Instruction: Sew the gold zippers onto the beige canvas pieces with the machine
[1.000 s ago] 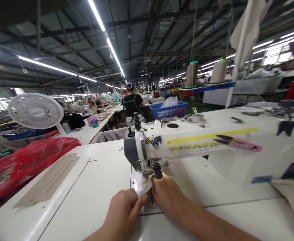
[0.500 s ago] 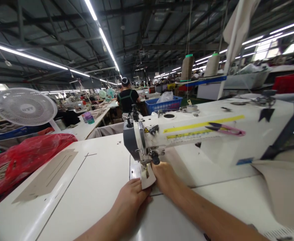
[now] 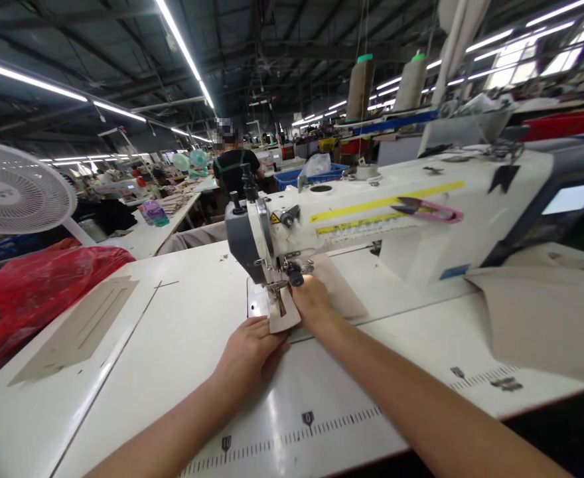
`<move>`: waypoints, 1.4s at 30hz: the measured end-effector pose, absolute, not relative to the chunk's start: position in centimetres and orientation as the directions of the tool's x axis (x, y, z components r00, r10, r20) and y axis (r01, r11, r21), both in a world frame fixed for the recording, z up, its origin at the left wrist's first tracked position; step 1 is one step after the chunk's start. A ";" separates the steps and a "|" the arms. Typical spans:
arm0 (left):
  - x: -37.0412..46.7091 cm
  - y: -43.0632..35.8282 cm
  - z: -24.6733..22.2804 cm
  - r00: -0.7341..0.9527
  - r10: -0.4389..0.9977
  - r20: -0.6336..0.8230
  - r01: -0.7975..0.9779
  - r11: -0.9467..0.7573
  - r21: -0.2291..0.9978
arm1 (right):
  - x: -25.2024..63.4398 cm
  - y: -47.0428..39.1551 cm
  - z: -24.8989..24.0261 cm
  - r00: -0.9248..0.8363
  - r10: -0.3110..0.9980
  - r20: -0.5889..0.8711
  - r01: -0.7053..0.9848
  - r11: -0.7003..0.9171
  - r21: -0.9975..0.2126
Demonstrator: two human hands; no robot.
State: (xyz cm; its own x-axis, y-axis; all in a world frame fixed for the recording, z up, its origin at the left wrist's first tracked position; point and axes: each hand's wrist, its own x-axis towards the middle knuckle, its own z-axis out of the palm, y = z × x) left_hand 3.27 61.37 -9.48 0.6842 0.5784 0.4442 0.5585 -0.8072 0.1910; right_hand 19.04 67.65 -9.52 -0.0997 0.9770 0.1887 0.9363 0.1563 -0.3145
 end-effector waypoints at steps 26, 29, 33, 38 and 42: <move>2.0 64.6 -9.5 0.755 0.350 0.555 0.485 -0.867 -0.113 | 21.3 61.7 -11.3 -0.366 0.709 0.603 0.656 0.656 -0.373; 2.3 64.6 -9.7 0.742 0.372 0.558 0.508 -0.855 -0.105 | 21.8 61.8 -10.9 -0.395 0.660 0.639 0.642 0.696 -0.322; 2.3 64.2 -9.8 0.729 0.378 0.571 0.520 -0.848 -0.103 | 22.2 62.0 -10.6 -0.455 0.499 0.738 0.672 0.736 -0.084; 1.9 64.0 -9.3 0.765 0.377 0.523 0.504 -0.856 -0.119 | 22.4 62.7 -12.0 -0.505 0.461 0.730 0.746 0.658 0.100; 2.2 64.0 -9.3 0.766 0.371 0.525 0.513 -0.845 -0.152 | 22.9 63.0 -12.8 -0.533 0.518 0.669 0.764 0.635 0.116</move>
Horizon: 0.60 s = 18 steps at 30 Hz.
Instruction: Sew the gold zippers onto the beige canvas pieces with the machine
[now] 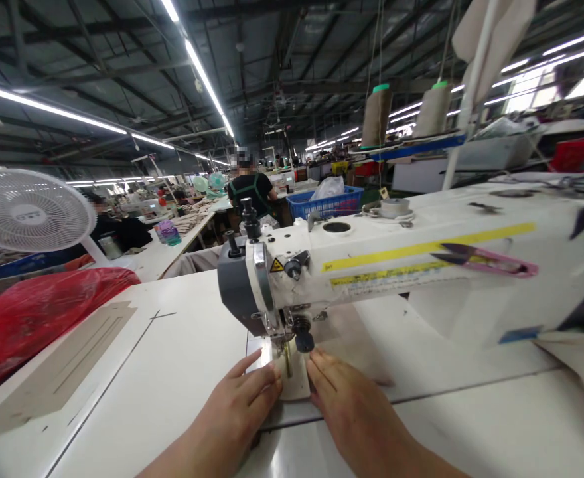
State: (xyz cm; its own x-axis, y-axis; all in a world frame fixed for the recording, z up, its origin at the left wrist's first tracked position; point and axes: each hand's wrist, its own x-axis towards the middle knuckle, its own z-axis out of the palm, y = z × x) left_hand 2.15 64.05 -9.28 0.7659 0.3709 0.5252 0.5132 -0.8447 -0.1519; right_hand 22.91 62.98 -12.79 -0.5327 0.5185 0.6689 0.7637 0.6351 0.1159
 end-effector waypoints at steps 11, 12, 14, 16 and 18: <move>2.4 64.1 -8.9 0.783 0.373 0.498 0.511 -0.842 -0.174 | 22.3 62.8 -11.6 -0.614 0.453 0.646 0.662 0.741 0.110; 2.4 64.1 -9.0 0.784 0.373 0.496 0.506 -0.847 -0.164 | 22.3 62.9 -11.8 -0.610 0.466 0.641 0.662 0.744 0.090; 2.3 64.3 -9.0 0.782 0.377 0.497 0.498 -0.857 -0.133 | 22.3 63.3 -12.2 -0.615 0.475 0.629 0.657 0.750 0.077; 2.3 64.5 -8.9 0.777 0.394 0.491 0.497 -0.862 -0.096 | 22.3 63.6 -12.4 -0.613 0.480 0.628 0.657 0.751 0.067; 2.3 64.8 -8.9 0.777 0.412 0.476 0.504 -0.860 -0.078 | 22.1 63.9 -12.2 -0.600 0.481 0.639 0.654 0.755 0.045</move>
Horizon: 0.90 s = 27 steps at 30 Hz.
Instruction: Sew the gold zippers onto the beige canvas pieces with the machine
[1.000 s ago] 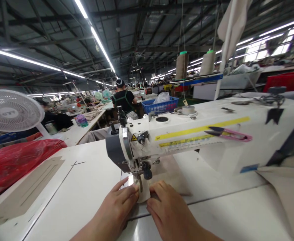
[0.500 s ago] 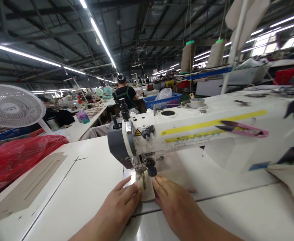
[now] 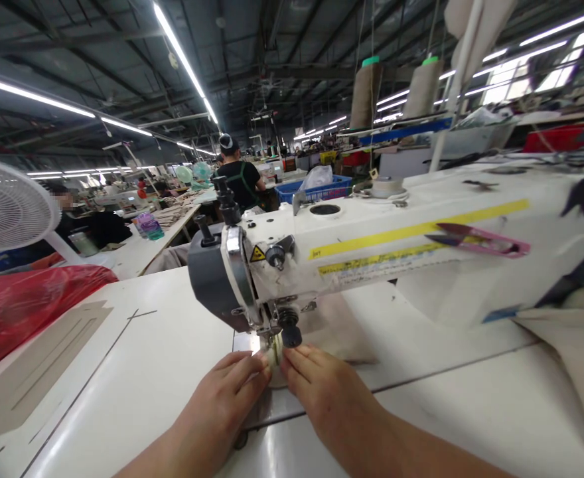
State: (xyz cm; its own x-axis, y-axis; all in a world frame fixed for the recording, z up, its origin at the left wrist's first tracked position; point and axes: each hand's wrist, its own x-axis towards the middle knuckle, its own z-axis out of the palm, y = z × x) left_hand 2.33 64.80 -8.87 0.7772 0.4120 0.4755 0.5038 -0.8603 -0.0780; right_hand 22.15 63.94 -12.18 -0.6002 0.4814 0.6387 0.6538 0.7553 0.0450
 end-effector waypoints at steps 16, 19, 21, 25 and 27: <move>2.3 66.6 -9.6 0.726 0.542 0.423 0.590 -0.807 0.022 | 21.4 65.7 -10.2 -0.511 0.582 0.633 0.622 0.758 -0.195; 2.3 66.8 -9.7 0.723 0.547 0.422 0.598 -0.801 0.014 | 21.3 65.9 -10.2 -0.517 0.585 0.624 0.631 0.754 -0.184; 2.4 66.9 -10.0 0.715 0.552 0.430 0.609 -0.793 0.006 | 21.3 66.0 -10.3 -0.522 0.578 0.627 0.639 0.752 -0.161; 2.4 67.1 -10.4 0.702 0.548 0.454 0.623 -0.782 -0.017 | 21.4 66.2 -10.5 -0.535 0.565 0.628 0.646 0.753 -0.127; 2.4 67.2 -10.5 0.708 0.542 0.452 0.621 -0.784 -0.032 | 21.4 66.2 -10.5 -0.541 0.559 0.629 0.654 0.749 -0.103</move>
State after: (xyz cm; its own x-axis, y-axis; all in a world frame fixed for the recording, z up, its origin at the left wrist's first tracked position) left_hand 2.35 67.16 -10.46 0.7080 0.5424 0.4521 0.6205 -0.7835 -0.0317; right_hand 21.37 66.16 -10.52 -0.5405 0.5589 0.6288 0.6545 0.7490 -0.1032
